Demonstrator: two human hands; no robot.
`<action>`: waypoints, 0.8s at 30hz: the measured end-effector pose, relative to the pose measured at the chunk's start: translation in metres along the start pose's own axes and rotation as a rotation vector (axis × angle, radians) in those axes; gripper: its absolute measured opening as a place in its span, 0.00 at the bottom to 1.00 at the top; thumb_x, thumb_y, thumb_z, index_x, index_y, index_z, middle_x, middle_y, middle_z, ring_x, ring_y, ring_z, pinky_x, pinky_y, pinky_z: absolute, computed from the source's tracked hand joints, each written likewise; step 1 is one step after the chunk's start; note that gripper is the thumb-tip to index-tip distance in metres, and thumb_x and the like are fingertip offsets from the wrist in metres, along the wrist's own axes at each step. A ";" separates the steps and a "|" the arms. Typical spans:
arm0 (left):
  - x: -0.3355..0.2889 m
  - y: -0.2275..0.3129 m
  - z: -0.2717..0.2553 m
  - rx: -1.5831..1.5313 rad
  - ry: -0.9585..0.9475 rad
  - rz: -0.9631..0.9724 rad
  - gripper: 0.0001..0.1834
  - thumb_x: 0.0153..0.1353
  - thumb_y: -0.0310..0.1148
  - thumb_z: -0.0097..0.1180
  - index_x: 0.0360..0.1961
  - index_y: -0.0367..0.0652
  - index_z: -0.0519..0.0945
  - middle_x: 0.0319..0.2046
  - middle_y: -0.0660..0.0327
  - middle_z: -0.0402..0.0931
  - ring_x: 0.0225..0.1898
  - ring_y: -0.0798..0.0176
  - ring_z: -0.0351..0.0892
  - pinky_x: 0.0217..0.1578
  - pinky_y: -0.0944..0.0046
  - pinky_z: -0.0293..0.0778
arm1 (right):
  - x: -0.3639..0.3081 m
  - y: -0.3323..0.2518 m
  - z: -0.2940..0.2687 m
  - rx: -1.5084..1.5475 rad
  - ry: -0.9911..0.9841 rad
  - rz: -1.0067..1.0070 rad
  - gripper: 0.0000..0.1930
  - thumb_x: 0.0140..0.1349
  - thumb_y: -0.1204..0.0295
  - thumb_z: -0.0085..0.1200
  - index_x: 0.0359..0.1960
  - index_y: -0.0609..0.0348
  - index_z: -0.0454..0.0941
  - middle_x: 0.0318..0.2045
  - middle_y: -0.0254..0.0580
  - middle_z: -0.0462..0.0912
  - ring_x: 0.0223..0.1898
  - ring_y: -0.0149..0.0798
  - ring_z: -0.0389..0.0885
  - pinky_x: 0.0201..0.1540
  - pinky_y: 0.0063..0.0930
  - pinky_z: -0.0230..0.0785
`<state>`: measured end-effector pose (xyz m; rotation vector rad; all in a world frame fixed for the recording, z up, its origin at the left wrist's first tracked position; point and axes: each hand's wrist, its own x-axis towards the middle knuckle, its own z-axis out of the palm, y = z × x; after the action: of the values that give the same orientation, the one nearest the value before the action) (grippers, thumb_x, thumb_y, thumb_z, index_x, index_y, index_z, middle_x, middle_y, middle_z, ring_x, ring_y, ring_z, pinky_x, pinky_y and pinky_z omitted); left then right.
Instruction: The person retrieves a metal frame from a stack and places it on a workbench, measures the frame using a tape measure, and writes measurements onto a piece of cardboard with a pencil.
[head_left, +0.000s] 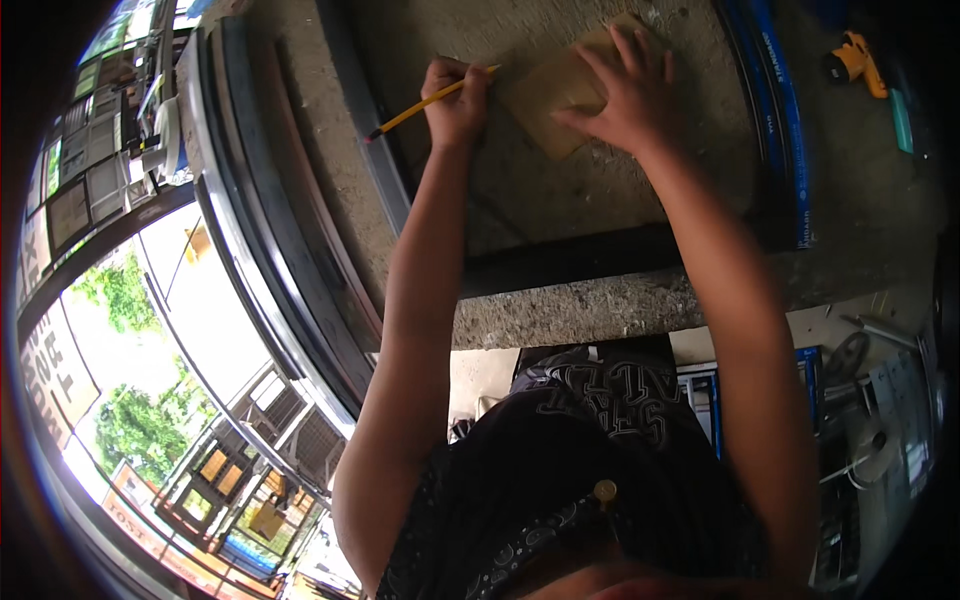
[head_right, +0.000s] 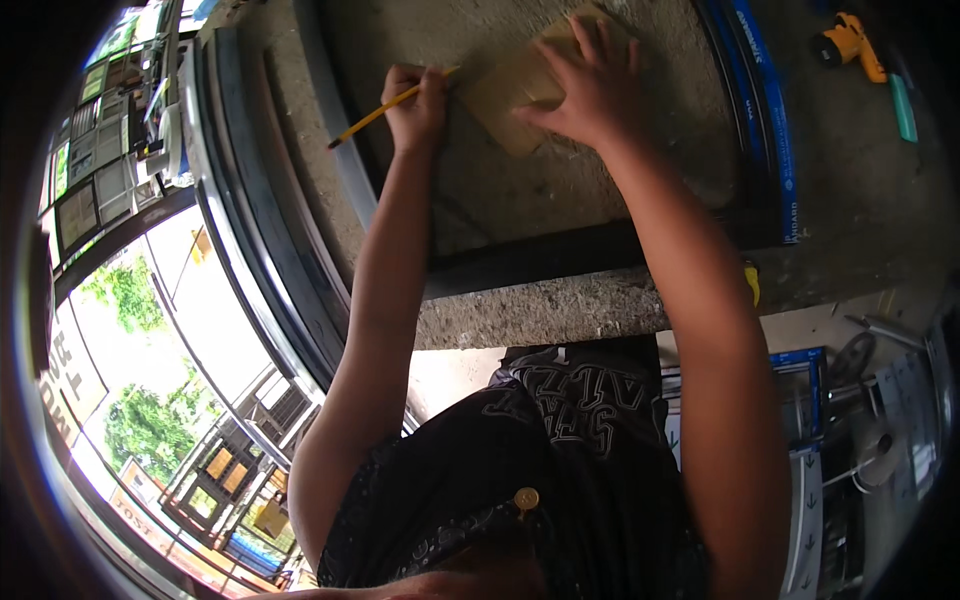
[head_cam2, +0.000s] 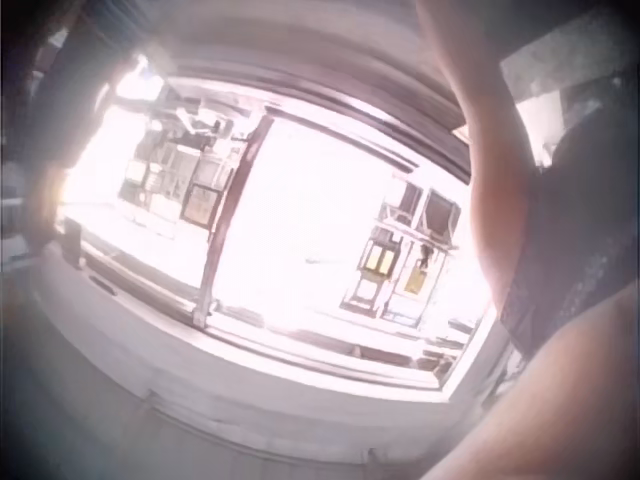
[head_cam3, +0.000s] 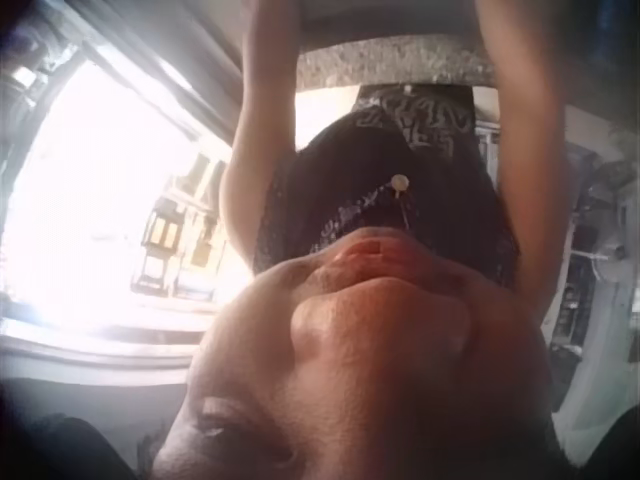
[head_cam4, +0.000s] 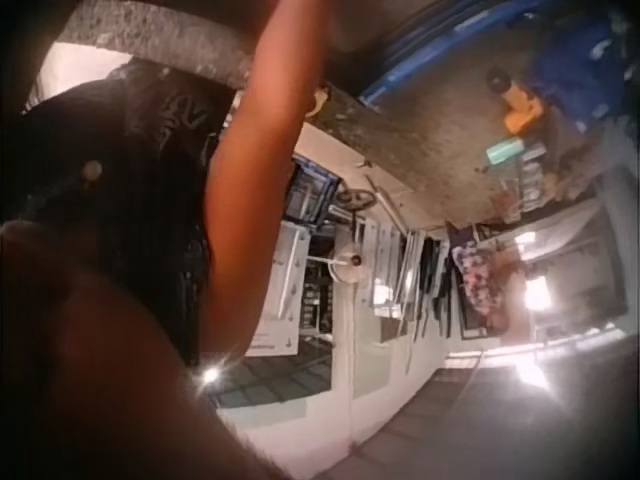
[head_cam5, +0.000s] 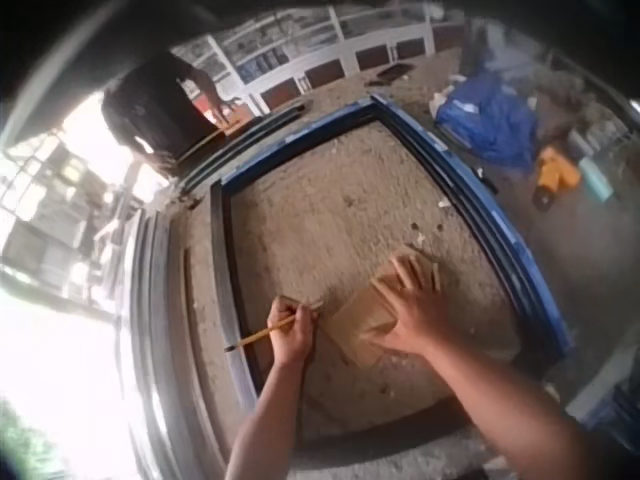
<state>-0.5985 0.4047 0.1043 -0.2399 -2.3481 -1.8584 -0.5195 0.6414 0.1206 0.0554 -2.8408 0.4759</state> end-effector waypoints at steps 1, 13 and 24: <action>0.000 0.001 0.000 -0.006 0.015 0.022 0.09 0.61 0.29 0.59 0.28 0.39 0.72 0.21 0.62 0.77 0.21 0.73 0.72 0.25 0.71 0.70 | 0.000 0.001 0.004 0.024 0.062 -0.006 0.47 0.43 0.36 0.66 0.64 0.42 0.67 0.72 0.48 0.52 0.72 0.58 0.50 0.67 0.68 0.45; -0.206 0.151 -0.077 -0.037 0.296 -0.192 0.10 0.71 0.38 0.49 0.39 0.43 0.74 0.25 0.69 0.70 0.26 0.74 0.69 0.27 0.71 0.68 | -0.002 -0.032 -0.032 -0.053 -0.145 0.419 0.42 0.59 0.42 0.54 0.69 0.52 0.58 0.71 0.52 0.51 0.71 0.59 0.50 0.70 0.60 0.44; -0.237 0.251 -0.045 0.321 0.080 0.366 0.14 0.61 0.29 0.56 0.48 0.40 0.75 0.49 0.50 0.76 0.54 0.51 0.75 0.55 0.56 0.71 | -0.118 -0.188 -0.143 2.193 -1.409 -0.063 0.41 0.67 0.35 0.29 0.54 0.65 0.72 0.51 0.54 0.79 0.53 0.48 0.78 0.60 0.45 0.67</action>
<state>-0.3139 0.4080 0.3047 -0.5062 -2.3126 -1.2848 -0.3552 0.5093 0.2795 1.0412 -0.9153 3.9209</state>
